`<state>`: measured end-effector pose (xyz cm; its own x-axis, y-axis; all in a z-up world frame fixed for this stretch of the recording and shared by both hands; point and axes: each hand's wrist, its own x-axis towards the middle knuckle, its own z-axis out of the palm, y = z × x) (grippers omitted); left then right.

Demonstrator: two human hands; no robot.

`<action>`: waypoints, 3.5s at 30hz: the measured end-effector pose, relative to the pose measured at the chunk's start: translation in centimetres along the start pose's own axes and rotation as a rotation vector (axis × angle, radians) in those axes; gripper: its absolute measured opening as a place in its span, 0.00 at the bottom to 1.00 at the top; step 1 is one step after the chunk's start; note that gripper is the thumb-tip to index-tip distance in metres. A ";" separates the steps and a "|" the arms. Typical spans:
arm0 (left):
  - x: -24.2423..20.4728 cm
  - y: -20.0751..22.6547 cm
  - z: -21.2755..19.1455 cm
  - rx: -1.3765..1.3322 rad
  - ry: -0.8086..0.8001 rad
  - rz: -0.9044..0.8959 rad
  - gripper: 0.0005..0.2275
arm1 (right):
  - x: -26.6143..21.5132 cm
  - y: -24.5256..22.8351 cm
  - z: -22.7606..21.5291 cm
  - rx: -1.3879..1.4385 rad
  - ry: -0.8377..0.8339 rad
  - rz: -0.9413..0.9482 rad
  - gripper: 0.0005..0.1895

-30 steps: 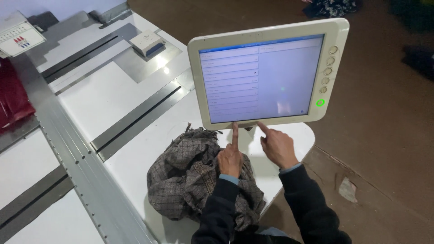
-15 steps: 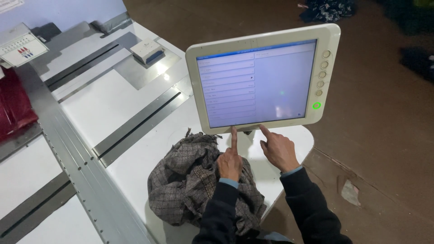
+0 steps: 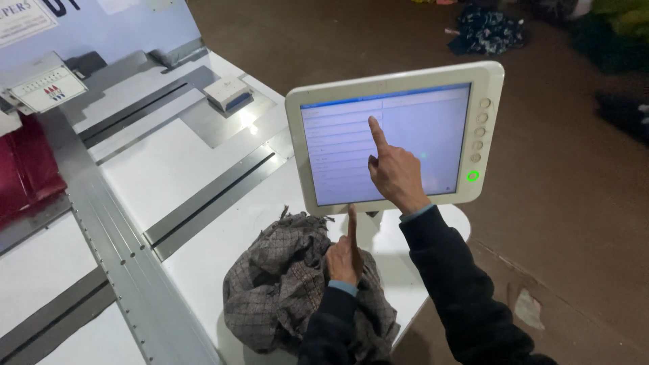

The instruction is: Adjusting parameters and selecting patterns on an industrial embroidery machine using a touchscreen interface.

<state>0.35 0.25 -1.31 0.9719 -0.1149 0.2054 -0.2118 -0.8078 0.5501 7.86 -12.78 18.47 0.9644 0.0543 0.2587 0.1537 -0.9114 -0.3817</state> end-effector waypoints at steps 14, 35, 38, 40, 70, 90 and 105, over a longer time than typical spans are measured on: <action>0.0 -0.1 -0.2 0.087 -0.053 -0.022 0.43 | -6.9 8.6 5.0 -0.048 -0.154 0.240 0.24; 0.8 -2.4 2.6 0.382 -0.119 -0.045 0.46 | -3.1 9.8 -2.9 -0.086 -0.029 0.320 0.37; 0.9 -1.9 2.7 0.420 -0.143 -0.073 0.46 | -2.7 10.0 -2.8 -0.087 -0.024 0.291 0.38; 0.9 -2.0 3.2 0.388 -0.083 -0.063 0.45 | -2.5 10.6 -2.6 -0.076 0.003 0.267 0.37; 0.6 -1.4 2.9 0.372 -0.118 -0.120 0.45 | 0.4 10.9 -1.5 -0.099 0.301 0.069 0.31; 0.7 -1.3 2.9 0.414 -0.192 -0.145 0.44 | -1.4 12.2 0.9 -0.115 0.215 0.174 0.32; 0.7 -1.2 3.0 0.433 -0.175 -0.139 0.44 | -2.1 13.2 -0.4 -0.102 0.263 0.259 0.28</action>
<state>1.54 -0.61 -4.22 0.9985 -0.0540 -0.0062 -0.0522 -0.9845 0.1675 7.76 -25.05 13.22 0.8784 -0.2778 0.3889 -0.1229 -0.9177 -0.3778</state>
